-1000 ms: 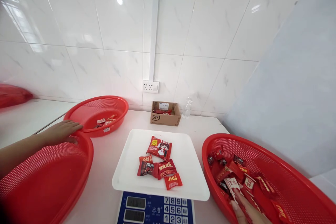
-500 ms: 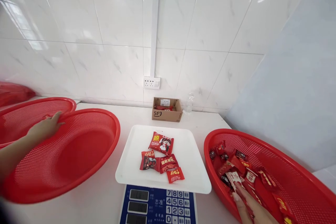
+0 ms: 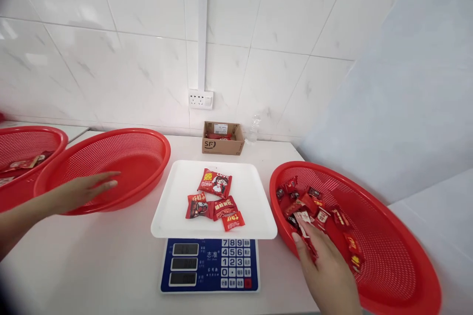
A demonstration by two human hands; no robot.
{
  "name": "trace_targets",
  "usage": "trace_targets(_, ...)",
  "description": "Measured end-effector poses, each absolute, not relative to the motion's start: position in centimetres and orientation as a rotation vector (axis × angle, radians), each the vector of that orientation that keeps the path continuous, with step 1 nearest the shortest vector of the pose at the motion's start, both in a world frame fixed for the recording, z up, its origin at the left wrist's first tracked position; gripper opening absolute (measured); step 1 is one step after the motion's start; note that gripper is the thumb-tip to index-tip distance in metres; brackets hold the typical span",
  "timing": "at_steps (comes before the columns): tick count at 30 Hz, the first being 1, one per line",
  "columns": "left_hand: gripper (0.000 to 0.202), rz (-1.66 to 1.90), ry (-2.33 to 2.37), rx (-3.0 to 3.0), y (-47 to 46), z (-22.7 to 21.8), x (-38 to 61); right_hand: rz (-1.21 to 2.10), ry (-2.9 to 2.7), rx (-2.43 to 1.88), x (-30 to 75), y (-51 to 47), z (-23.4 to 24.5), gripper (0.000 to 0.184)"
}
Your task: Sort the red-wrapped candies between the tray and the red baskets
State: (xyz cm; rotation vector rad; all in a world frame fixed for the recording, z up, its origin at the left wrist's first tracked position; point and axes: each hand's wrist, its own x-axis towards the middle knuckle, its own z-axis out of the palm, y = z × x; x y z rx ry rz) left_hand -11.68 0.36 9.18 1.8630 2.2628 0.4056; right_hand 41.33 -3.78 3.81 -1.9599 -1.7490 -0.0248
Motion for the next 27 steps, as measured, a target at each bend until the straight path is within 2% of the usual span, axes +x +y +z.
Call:
trace_targets(3,0.043,0.271,1.933,1.911,-1.4,8.3,-8.2,0.007,-1.848,-1.816,38.8,-3.5,4.7,0.046)
trace_targets(8,0.051,0.338,1.948,2.074,-1.2,7.7,-3.1,0.207,-2.136,-1.490,33.5,-2.1,5.4,0.041)
trace_targets(12,0.039,0.617,1.762,2.373,-0.4,7.9,1.9,0.321,-2.342,-1.289,29.7,-1.1,5.8,0.039)
trace_targets(14,0.033,0.607,1.540,2.503,-0.3,7.9,4.6,0.331,-2.389,-1.248,28.7,-0.8,5.8,0.038)
trace_targets(17,0.032,0.507,1.480,2.600,-0.3,7.6,7.5,0.350,-2.407,-1.258,28.1,-0.7,5.8,0.040)
trace_targets(21,0.021,0.524,1.445,2.597,-0.6,6.8,8.8,0.402,-2.386,-1.287,28.5,-0.8,5.8,0.042)
trace_targets(24,0.021,0.620,1.396,2.508,-1.0,6.6,8.3,0.431,-2.347,-1.292,29.0,-0.8,5.6,0.041)
trace_targets(27,0.012,0.689,1.551,2.291,-1.2,7.4,6.6,0.455,-2.318,-1.313,29.2,-0.7,5.5,0.040)
